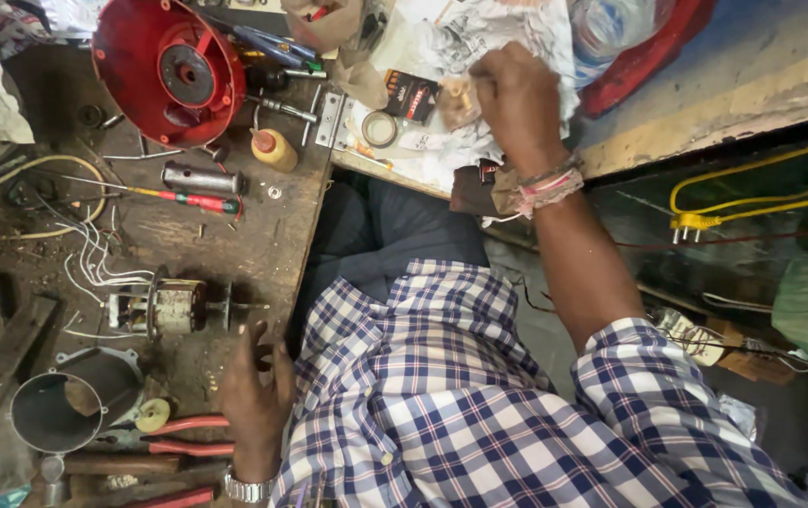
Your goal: The person disassembles a small electric motor, removes the rotor and stator, and cleans the components with a cloth. They then reassemble the motor parts on a cluttered workbench.
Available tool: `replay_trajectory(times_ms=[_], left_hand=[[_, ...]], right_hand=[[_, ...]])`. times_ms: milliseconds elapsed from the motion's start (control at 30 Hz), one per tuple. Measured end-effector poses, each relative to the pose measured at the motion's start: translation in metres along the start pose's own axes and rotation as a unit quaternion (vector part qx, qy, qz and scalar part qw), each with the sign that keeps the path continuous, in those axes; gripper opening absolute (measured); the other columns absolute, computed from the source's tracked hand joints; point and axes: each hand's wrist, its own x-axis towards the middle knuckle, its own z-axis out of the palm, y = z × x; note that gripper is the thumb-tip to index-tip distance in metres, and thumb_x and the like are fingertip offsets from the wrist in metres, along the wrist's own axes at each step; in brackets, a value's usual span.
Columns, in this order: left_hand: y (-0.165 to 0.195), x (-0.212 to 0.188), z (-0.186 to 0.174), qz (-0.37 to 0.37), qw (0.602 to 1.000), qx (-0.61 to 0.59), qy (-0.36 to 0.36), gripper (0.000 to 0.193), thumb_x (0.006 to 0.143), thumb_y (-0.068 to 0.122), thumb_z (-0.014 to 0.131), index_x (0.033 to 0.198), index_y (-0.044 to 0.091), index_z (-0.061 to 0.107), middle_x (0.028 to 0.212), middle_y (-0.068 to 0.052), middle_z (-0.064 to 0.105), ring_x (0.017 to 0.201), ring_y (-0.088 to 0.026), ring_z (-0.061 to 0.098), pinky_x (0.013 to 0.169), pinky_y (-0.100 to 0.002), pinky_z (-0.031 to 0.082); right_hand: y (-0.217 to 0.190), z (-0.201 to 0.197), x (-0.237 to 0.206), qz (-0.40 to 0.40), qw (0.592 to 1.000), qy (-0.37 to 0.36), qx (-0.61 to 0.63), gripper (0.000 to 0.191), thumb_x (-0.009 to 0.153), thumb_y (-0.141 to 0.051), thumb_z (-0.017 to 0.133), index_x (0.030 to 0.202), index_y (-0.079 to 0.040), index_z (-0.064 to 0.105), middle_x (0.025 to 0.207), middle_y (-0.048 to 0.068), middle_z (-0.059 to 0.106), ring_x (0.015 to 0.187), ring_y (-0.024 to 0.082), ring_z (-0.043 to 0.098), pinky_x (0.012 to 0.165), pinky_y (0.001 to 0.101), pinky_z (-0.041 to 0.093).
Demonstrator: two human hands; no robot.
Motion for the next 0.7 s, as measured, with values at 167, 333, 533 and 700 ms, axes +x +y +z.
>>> replay_trajectory(times_ms=[167, 333, 533, 700], left_hand=[[-0.004, 0.008, 0.001, 0.023, 1.0, 0.001, 0.017, 0.054, 0.095, 0.004, 0.071, 0.145, 0.0, 0.049, 0.12, -0.02, 0.072, 0.092, -0.032, 0.073, 0.077, -0.039, 0.058], [-0.013, 0.004, 0.005, -0.002, 0.999, 0.033, 0.0, 0.048, 0.093, 0.005, 0.074, 0.138, 0.0, 0.059, 0.108, -0.019, 0.073, 0.082, -0.03, 0.071, 0.069, -0.039, 0.057], [-0.022, 0.008, 0.011, 0.015, 1.0, -0.006, 0.004, 0.043, 0.096, 0.007, 0.073, 0.136, -0.003, 0.06, 0.121, -0.024, 0.068, 0.09, -0.03, 0.073, 0.072, -0.033, 0.061], [-0.015, 0.012, -0.003, -0.018, 0.999, 0.011, 0.025, 0.035, 0.094, 0.004, 0.071, 0.128, -0.003, 0.064, 0.122, -0.021, 0.067, 0.105, -0.036, 0.07, 0.085, -0.041, 0.058]], right_hand=[[-0.012, -0.032, 0.014, -0.037, 0.997, 0.065, 0.007, 0.012, 0.092, 0.003, 0.07, 0.101, -0.004, 0.072, 0.097, 0.014, 0.065, 0.089, 0.035, 0.067, 0.078, 0.0463, 0.053], [-0.017, -0.035, 0.017, -0.012, 0.998, 0.055, 0.039, 0.01, 0.094, 0.004, 0.069, 0.102, -0.002, 0.071, 0.098, 0.015, 0.066, 0.09, 0.034, 0.068, 0.078, 0.0438, 0.054], [-0.025, -0.021, 0.004, 0.0, 1.0, 0.014, -0.009, 0.021, 0.094, -0.001, 0.075, 0.115, -0.005, 0.073, 0.112, 0.014, 0.07, 0.102, 0.03, 0.068, 0.089, 0.0417, 0.054], [-0.041, -0.046, -0.043, 0.088, 0.984, 0.154, -0.026, 0.024, 0.096, -0.007, 0.08, 0.119, -0.008, 0.072, 0.136, 0.016, 0.059, 0.129, 0.034, 0.058, 0.108, 0.0418, 0.057]])
